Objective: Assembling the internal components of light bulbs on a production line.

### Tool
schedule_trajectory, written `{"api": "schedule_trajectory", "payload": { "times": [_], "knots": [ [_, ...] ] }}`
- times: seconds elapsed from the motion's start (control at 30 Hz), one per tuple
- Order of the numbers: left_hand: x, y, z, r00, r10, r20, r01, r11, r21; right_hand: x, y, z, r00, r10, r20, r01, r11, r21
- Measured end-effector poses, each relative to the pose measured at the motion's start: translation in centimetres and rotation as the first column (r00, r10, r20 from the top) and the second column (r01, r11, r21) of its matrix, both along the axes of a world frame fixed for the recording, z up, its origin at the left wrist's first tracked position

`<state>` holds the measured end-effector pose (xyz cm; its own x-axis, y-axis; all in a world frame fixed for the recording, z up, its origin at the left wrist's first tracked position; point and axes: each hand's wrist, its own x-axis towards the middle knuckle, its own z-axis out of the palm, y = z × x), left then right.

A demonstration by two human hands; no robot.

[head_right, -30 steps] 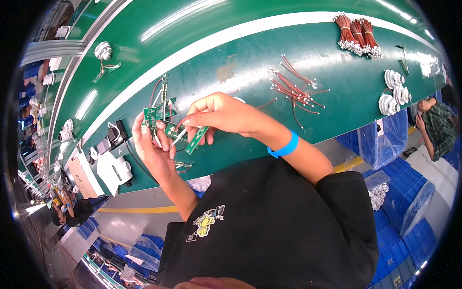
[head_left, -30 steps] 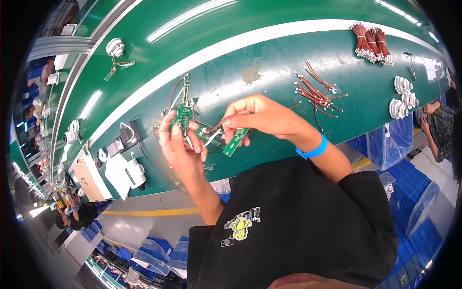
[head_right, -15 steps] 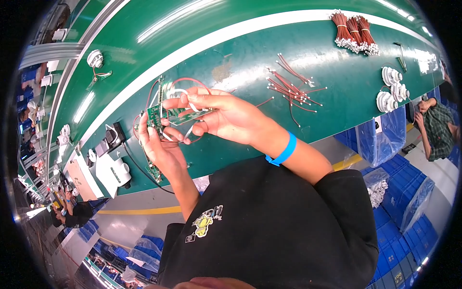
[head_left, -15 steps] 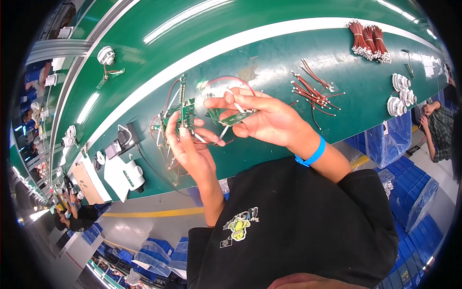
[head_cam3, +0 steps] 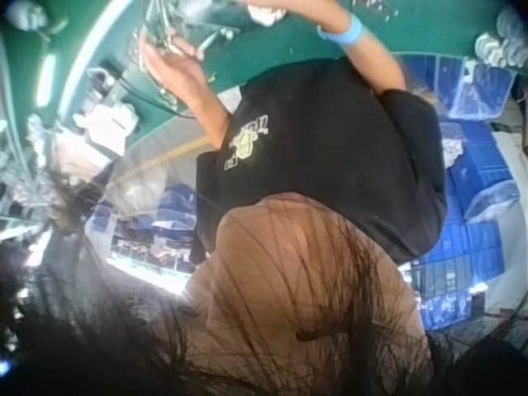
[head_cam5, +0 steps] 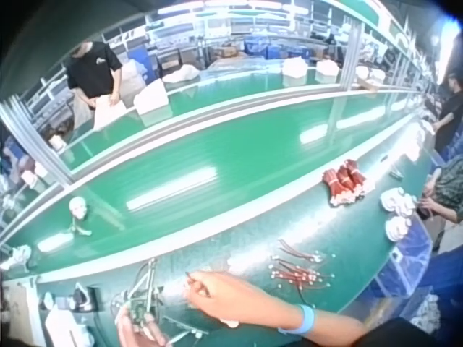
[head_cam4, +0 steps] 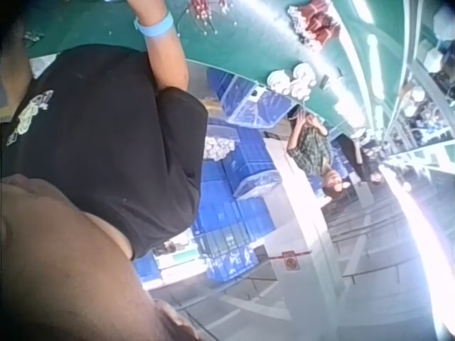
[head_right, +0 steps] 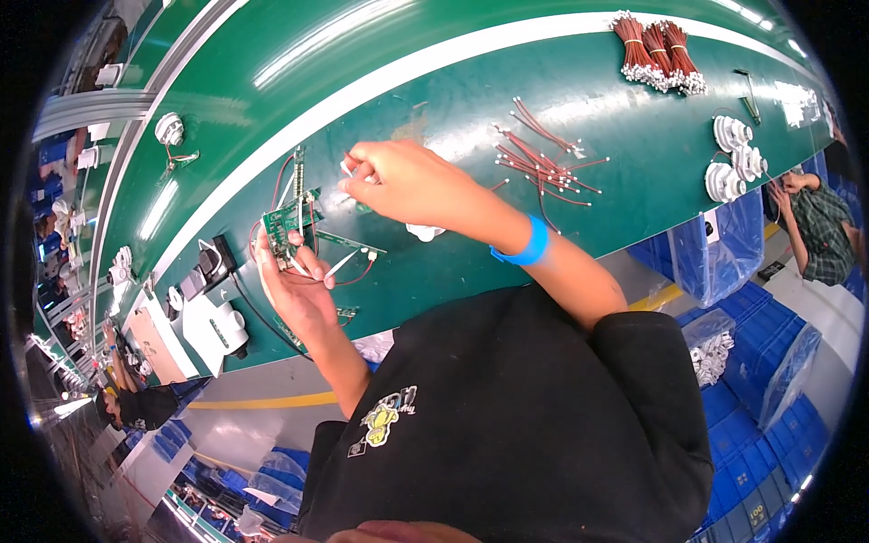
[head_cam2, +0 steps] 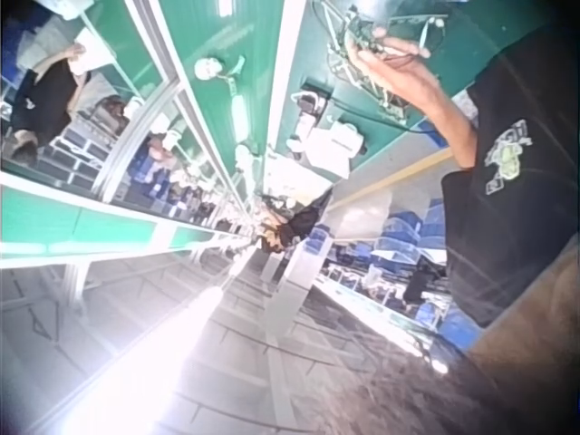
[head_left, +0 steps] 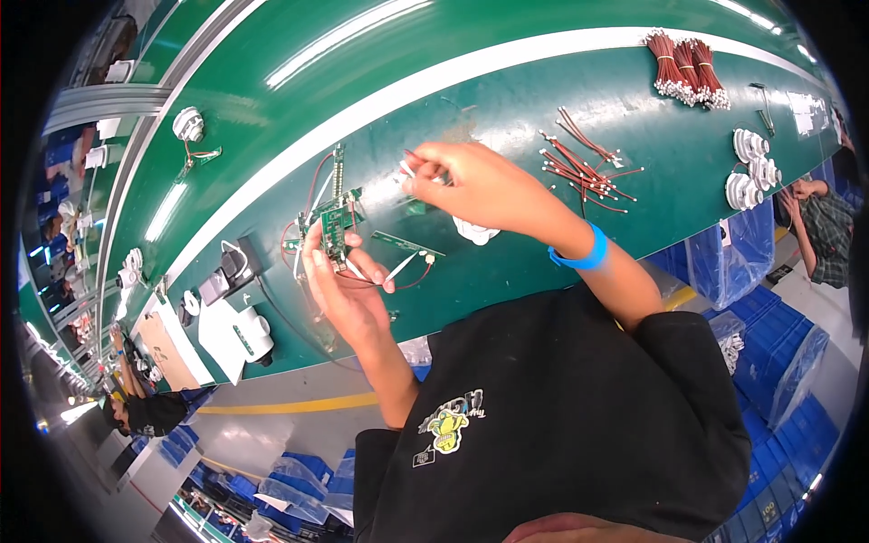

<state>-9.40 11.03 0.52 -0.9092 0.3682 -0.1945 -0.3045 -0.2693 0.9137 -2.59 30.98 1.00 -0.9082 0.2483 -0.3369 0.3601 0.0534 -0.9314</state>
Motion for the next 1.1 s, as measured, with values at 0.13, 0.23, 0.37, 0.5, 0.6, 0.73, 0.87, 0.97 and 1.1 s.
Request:
{"api": "schedule_trajectory", "payload": {
  "times": [0.13,0.23,0.37,0.5,0.6,0.73,0.87,0.97,1.1],
  "knots": [
    [0.2,-0.2,0.4,0.999,0.036,0.016,-0.037,0.998,0.054,0.3,-0.8,-1.2,0.978,0.189,-0.090,-0.156,0.944,0.292],
    [0.2,-0.3,0.3,0.992,0.070,0.109,-0.087,0.984,0.158,0.8,-1.1,-0.7,0.956,0.214,-0.202,-0.158,0.952,0.261],
    [0.4,0.1,0.4,0.972,-0.028,0.235,-0.047,0.950,0.308,2.0,-1.1,0.0,0.951,0.250,-0.183,-0.269,0.959,-0.087],
    [-0.2,-0.2,0.0,0.973,-0.147,0.178,0.082,0.940,0.331,3.1,-1.0,-0.4,0.986,0.099,-0.136,-0.157,0.833,-0.531],
    [-0.5,-0.6,1.1,0.952,-0.300,0.057,0.287,0.943,0.166,4.3,-0.9,0.2,0.995,-0.046,-0.087,-0.026,0.729,-0.685],
    [-0.7,-2.1,-0.2,0.925,-0.375,-0.061,0.372,0.926,-0.059,5.4,-1.6,0.5,0.986,-0.164,-0.023,0.096,0.680,-0.727],
    [-1.1,-3.9,-1.3,0.935,-0.341,-0.096,0.270,0.862,-0.429,6.4,-1.6,0.6,0.992,-0.121,0.031,0.099,0.609,-0.787],
    [-1.7,-3.9,-1.6,0.823,-0.514,-0.243,0.432,0.843,-0.320,7.2,-1.8,0.4,0.998,-0.039,0.056,0.069,0.582,-0.810],
    [-1.0,-4.4,-2.5,0.832,-0.529,-0.167,0.547,0.832,0.089,9.3,-0.5,0.0,0.970,0.225,0.090,-0.082,0.654,-0.752]
  ]
}}
